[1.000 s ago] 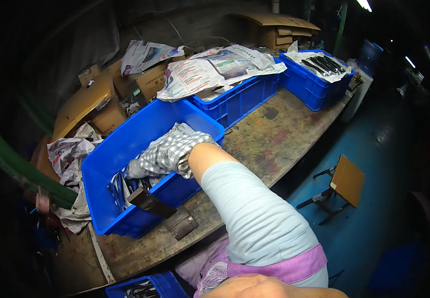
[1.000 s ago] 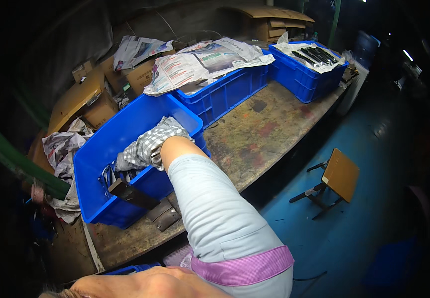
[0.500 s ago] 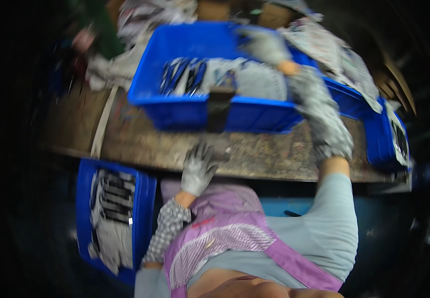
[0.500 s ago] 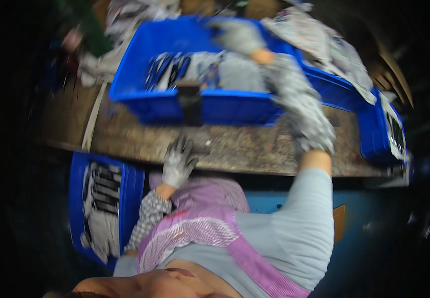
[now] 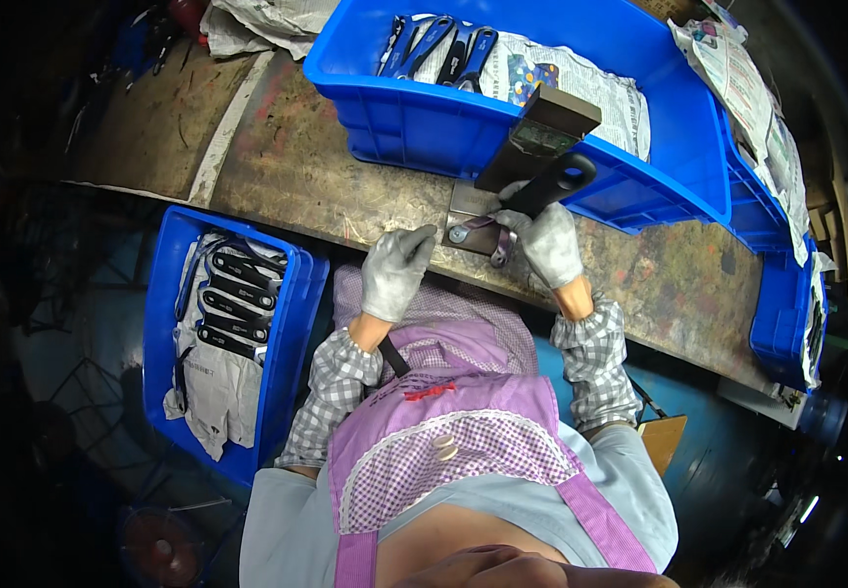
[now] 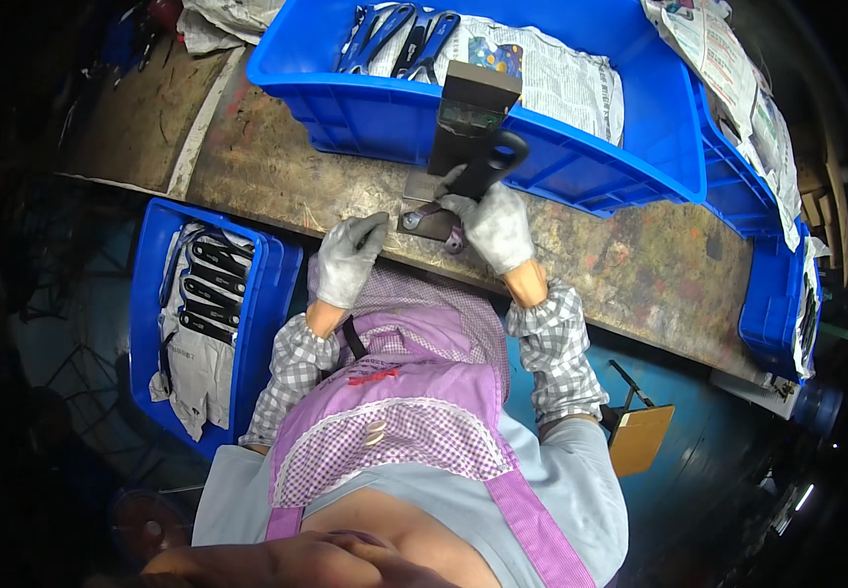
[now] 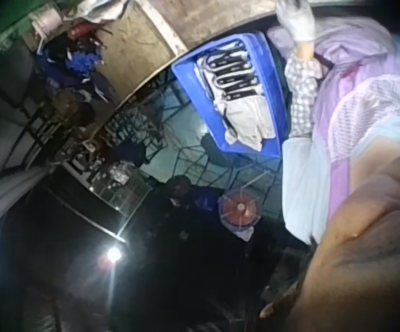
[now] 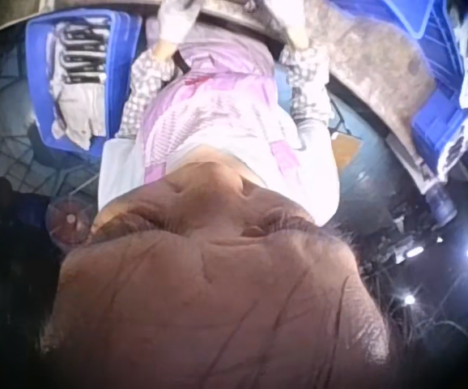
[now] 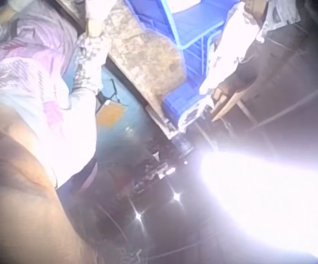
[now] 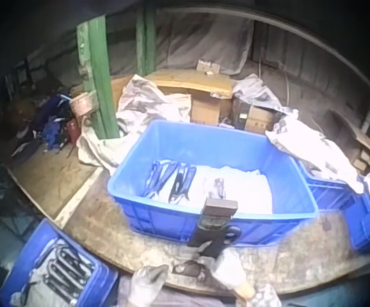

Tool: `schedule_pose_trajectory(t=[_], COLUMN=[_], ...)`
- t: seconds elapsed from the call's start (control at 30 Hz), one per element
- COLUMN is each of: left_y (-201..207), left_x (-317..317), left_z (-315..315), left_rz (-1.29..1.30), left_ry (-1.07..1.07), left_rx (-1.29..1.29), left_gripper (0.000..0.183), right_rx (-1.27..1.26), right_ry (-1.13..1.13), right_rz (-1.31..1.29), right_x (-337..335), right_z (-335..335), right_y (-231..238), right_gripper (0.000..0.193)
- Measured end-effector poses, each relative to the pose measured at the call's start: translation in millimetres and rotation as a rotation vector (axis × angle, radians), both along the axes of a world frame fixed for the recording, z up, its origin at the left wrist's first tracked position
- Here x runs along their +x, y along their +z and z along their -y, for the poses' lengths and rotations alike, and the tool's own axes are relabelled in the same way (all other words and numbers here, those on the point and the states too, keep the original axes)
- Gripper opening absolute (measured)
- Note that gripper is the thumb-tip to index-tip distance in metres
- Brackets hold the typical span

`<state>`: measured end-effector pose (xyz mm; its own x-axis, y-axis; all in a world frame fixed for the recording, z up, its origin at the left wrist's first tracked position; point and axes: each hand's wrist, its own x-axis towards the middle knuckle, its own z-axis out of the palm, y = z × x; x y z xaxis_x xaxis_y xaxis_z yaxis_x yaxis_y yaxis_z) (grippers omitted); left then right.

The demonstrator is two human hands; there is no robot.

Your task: The person picks up metal components, checks them against a fixed inspection jig on a workbench, and sorts them into a blue storage bin by hand.

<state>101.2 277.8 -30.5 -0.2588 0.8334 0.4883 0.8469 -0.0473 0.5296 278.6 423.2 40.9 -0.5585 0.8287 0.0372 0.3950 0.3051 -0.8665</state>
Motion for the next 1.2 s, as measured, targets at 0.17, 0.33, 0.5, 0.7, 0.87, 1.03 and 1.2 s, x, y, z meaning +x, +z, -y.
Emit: schedule_pose_trajectory(t=[0.17, 0.33, 0.5, 0.7, 0.87, 1.03, 1.2], left_y=[5, 13, 11, 21, 48, -1, -114], left_x=[18, 31, 31, -6, -32, -135, -222], left_z=[-30, -48, -46, 9, 110, 268, 341], left_rz=[0.226, 0.185, 0.146, 1.382, 0.969, 0.588, 0.578], left_ry=[0.134, 0.236, 0.210, -0.153, -0.026, 1.131, 1.397], left_rx=[-0.117, -0.386, -0.238, -0.458, -0.651, -0.564, -0.614], left_gripper=[0.037, 0.049, 0.050, 0.059, 0.051, 0.049, 0.074], right_rx=[-0.099, -0.424, 0.390, 0.030, 0.084, -0.214, 0.119], right_ry=[0.032, -0.174, -0.029, -0.008, 0.584, 0.147, 0.591], right_rz=[-0.129, -0.280, 0.089, -0.195, -0.244, -0.057, 0.016], right_x=[0, 31, 22, -44, -74, -55, -43], right_z=[-9, -4, 4, 38, 70, 52, 52], right_y=[-3, -25, -31, -20, -28, -35, -40], right_gripper=[0.026, 0.046, 0.040, 0.015, 0.029, 0.022, 0.021])
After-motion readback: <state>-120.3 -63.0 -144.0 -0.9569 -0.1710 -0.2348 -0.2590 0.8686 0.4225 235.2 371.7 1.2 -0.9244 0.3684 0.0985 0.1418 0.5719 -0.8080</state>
